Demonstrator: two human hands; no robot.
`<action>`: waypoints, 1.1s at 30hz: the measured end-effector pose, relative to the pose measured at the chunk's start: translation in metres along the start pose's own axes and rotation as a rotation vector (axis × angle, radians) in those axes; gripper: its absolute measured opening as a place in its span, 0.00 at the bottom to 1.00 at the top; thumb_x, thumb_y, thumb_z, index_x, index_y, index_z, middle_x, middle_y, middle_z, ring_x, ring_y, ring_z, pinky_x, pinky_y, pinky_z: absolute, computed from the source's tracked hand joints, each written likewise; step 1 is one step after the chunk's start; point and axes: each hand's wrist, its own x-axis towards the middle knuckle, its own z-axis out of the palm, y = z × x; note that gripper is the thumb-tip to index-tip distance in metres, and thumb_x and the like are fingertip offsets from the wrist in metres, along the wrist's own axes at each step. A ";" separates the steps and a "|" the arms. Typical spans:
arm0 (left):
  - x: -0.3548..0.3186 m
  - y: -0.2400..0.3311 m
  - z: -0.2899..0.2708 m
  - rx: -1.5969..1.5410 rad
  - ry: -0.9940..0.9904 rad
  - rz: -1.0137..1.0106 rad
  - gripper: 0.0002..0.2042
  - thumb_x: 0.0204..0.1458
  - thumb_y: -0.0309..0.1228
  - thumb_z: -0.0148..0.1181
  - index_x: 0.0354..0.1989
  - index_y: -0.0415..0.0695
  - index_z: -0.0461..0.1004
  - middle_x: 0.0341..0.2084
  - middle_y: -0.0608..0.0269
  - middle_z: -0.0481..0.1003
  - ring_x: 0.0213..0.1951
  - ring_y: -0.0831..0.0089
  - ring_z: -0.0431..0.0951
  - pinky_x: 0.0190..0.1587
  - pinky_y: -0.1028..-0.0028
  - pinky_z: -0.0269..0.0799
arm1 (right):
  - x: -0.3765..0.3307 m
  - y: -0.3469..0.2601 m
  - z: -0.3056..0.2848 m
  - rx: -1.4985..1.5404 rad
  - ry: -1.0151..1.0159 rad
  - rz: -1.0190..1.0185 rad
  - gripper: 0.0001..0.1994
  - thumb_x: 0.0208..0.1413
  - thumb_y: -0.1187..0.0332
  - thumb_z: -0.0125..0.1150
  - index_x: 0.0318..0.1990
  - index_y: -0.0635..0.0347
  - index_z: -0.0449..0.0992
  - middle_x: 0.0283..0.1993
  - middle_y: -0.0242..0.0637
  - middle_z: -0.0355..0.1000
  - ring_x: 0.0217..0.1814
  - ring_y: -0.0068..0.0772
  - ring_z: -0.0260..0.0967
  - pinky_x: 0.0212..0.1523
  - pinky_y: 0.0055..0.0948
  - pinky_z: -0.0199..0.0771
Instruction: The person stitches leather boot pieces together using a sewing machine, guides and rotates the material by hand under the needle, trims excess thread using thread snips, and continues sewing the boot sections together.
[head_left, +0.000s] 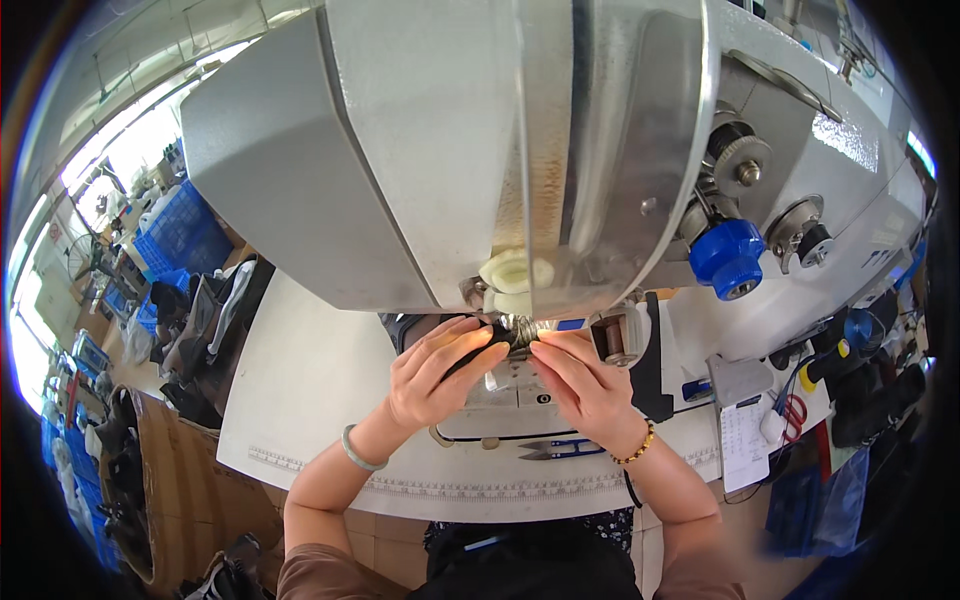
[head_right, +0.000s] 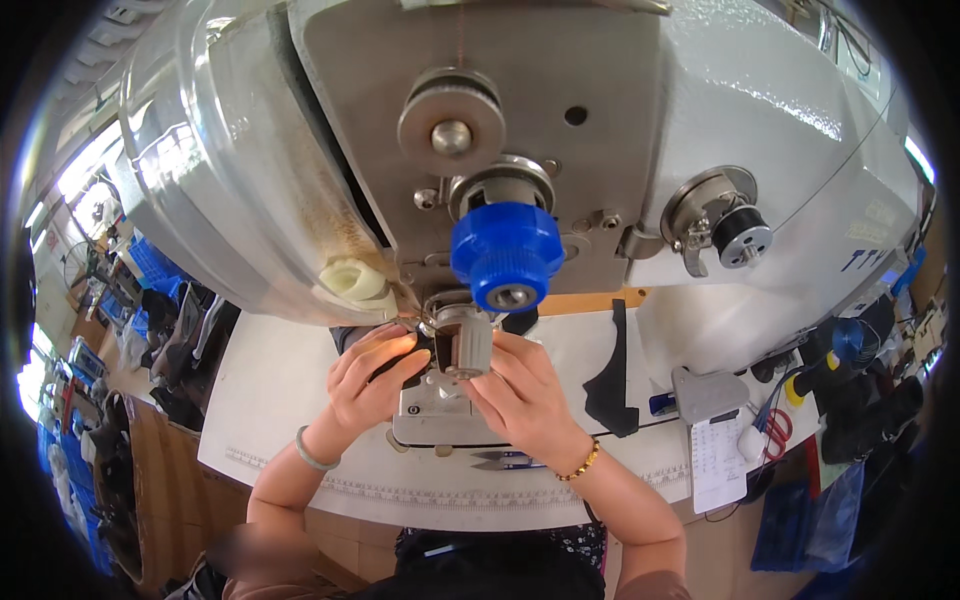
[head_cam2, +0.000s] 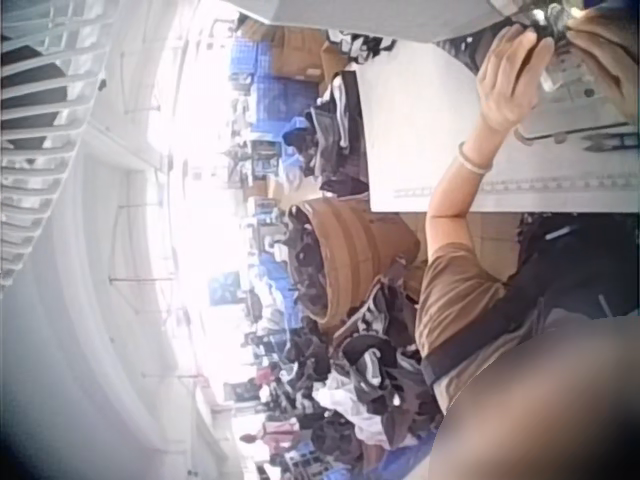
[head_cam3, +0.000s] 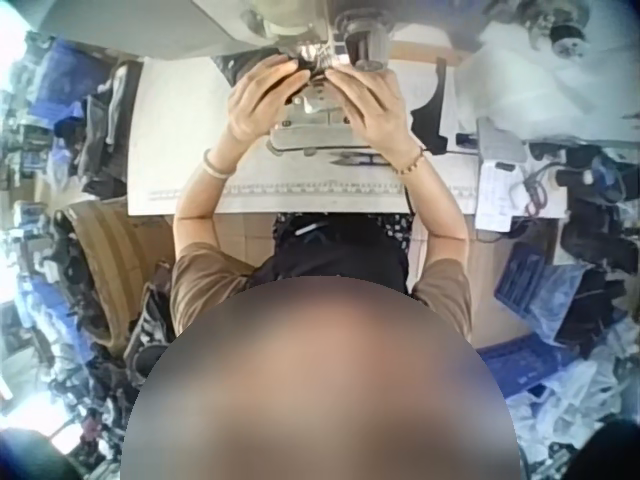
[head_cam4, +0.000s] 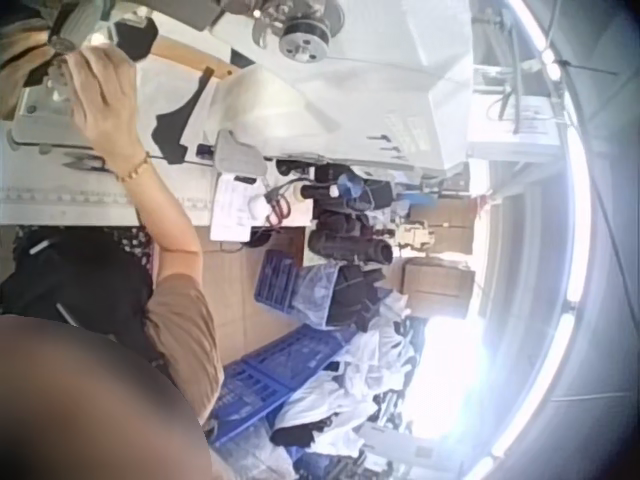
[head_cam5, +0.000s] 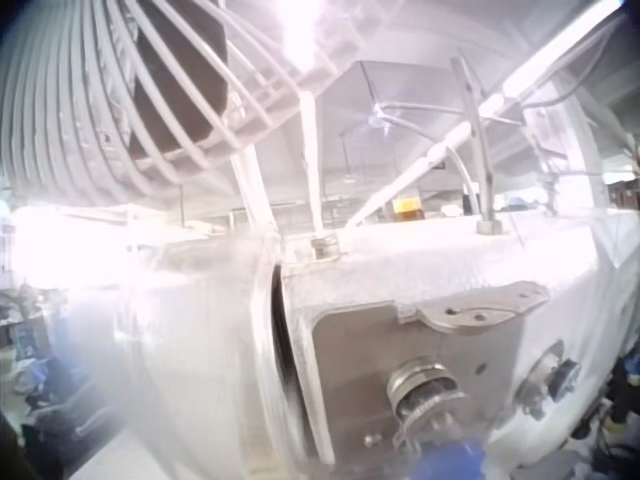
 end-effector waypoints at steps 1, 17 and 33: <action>0.000 0.000 0.000 0.002 -0.004 -0.006 0.13 0.35 0.21 0.63 0.34 0.44 0.77 0.32 0.62 0.73 0.35 0.66 0.77 0.39 0.72 0.78 | 0.001 0.001 -0.003 -0.002 -0.017 0.004 0.14 0.40 0.80 0.66 0.37 0.63 0.75 0.36 0.37 0.72 0.32 0.34 0.70 0.31 0.25 0.70; -0.002 0.016 -0.001 0.154 -0.020 -0.103 0.16 0.34 0.20 0.59 0.37 0.43 0.77 0.33 0.61 0.72 0.35 0.66 0.77 0.38 0.74 0.76 | -0.002 -0.018 -0.009 -0.036 -0.088 0.190 0.20 0.39 0.80 0.58 0.45 0.65 0.67 0.46 0.45 0.67 0.48 0.44 0.65 0.47 0.37 0.64; 0.046 0.016 -0.042 -0.209 -0.406 -0.484 0.20 0.38 0.38 0.67 0.34 0.36 0.72 0.35 0.48 0.74 0.38 0.57 0.75 0.42 0.66 0.71 | -0.027 -0.064 0.045 0.734 -0.183 0.766 0.12 0.53 0.70 0.56 0.43 0.66 0.66 0.34 0.43 0.67 0.34 0.36 0.65 0.35 0.28 0.65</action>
